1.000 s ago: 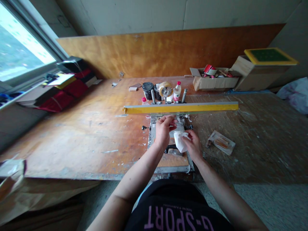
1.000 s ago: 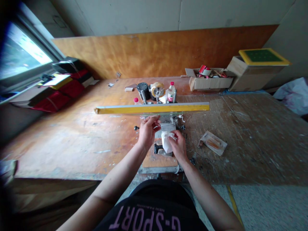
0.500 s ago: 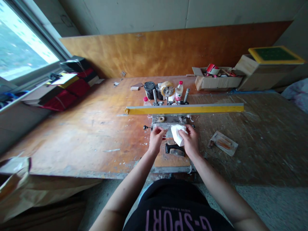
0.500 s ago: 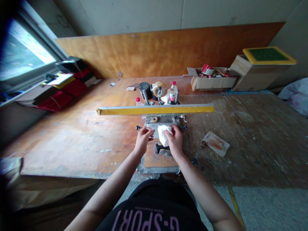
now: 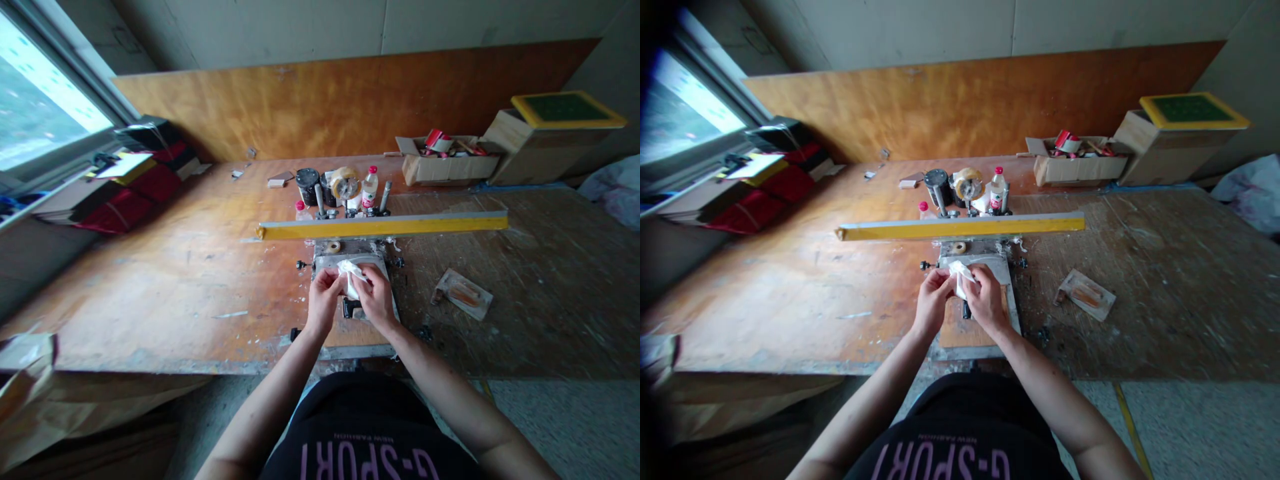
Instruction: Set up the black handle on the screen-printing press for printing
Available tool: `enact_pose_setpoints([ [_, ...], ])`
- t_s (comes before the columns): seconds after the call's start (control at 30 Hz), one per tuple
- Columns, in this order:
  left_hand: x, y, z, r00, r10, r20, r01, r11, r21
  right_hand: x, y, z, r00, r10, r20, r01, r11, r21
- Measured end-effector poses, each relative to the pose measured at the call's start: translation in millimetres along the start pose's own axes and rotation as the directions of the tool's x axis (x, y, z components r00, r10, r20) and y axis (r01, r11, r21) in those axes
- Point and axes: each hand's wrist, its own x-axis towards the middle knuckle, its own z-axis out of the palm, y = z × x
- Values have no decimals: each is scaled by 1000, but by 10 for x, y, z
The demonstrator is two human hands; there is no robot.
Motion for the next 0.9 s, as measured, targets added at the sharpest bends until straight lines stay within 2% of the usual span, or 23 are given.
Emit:
enact_pose_setpoints([
  [0.03,10,-9,2,1000,0,-9,0,1000,-2,-23,15,-11,999,-17,45,16,1000,7],
  [0.1,25,2,-11,1000,-12,-9,12,1000,27,-41,61,-17,994,34,103,-36,999,15],
  [0.2,23,71,-53,999,-46,2,46,991,126,12,129,-3,979,195,64,-195,981,-4],
  [0.27,15,132,-87,999,-37,-6,37,983,182,76,109,4,968,250,17,-250,967,39],
  [0.33,13,191,-123,999,-1,-35,8,978,210,137,13,6,970,242,-17,-238,964,115],
  [0.4,22,234,-155,997,37,-63,-22,977,214,196,-127,15,981,185,-65,-173,972,158],
  [0.53,39,255,-189,997,50,-65,-36,977,209,353,-270,95,978,42,-205,-35,999,37],
  [0.63,24,229,-199,997,31,-73,-15,978,208,476,-127,199,963,12,-270,-36,996,-86],
  [0.7,6,206,-224,996,16,-87,2,979,203,501,40,257,963,34,-268,-72,989,-132],
  [0.8,-2,193,-305,994,9,-110,14,978,206,404,276,280,975,62,-212,-103,977,-186],
  [0.9,37,269,-390,984,74,-160,-42,980,196,225,460,196,987,79,-138,-108,969,-223],
])
